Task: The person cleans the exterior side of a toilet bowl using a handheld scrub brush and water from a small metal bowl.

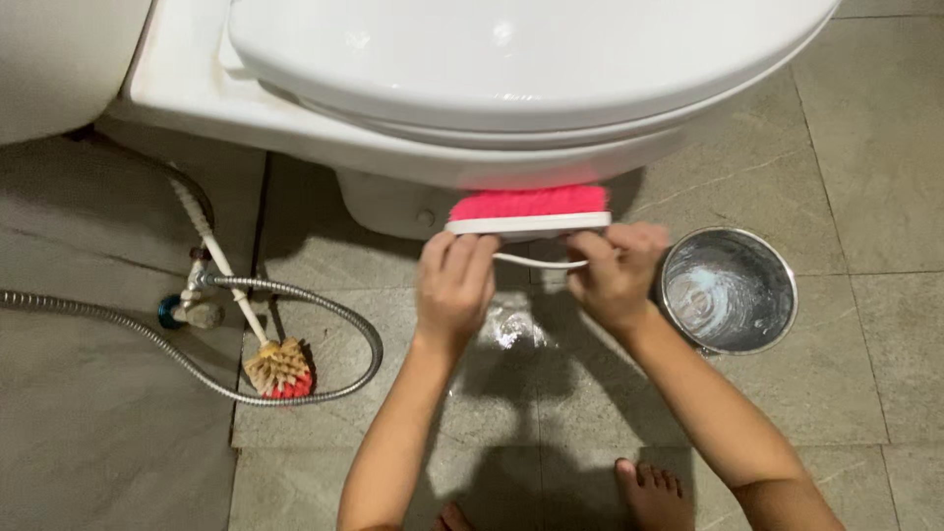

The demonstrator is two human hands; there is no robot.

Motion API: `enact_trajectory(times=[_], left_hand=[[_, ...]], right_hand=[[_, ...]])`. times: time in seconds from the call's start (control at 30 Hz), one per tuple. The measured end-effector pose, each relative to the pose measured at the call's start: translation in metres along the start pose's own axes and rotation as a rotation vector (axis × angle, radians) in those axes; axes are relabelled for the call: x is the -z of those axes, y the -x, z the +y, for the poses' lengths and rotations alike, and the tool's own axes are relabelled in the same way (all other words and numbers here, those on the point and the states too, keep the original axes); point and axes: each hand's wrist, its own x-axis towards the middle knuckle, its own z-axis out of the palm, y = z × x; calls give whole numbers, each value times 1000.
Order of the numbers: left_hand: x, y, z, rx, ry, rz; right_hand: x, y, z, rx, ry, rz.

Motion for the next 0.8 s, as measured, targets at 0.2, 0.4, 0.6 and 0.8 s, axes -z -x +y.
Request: enact_trajectory(times=[0.2,0.4,0.6,0.8], left_hand=[[-25,-10,25,-153,-21,11],[-11,-1,2,-109,-27,-155],[21,12,-64,115,-66,-44],[-38,21,-15,-99,-25,-125]], right_hand=[[17,10,44,-143,-20,-22],[6,-1,7,-130,-168,-101],[-46,-50,-65,86,-48,136],[-8,-14,3,-79,-11,105]])
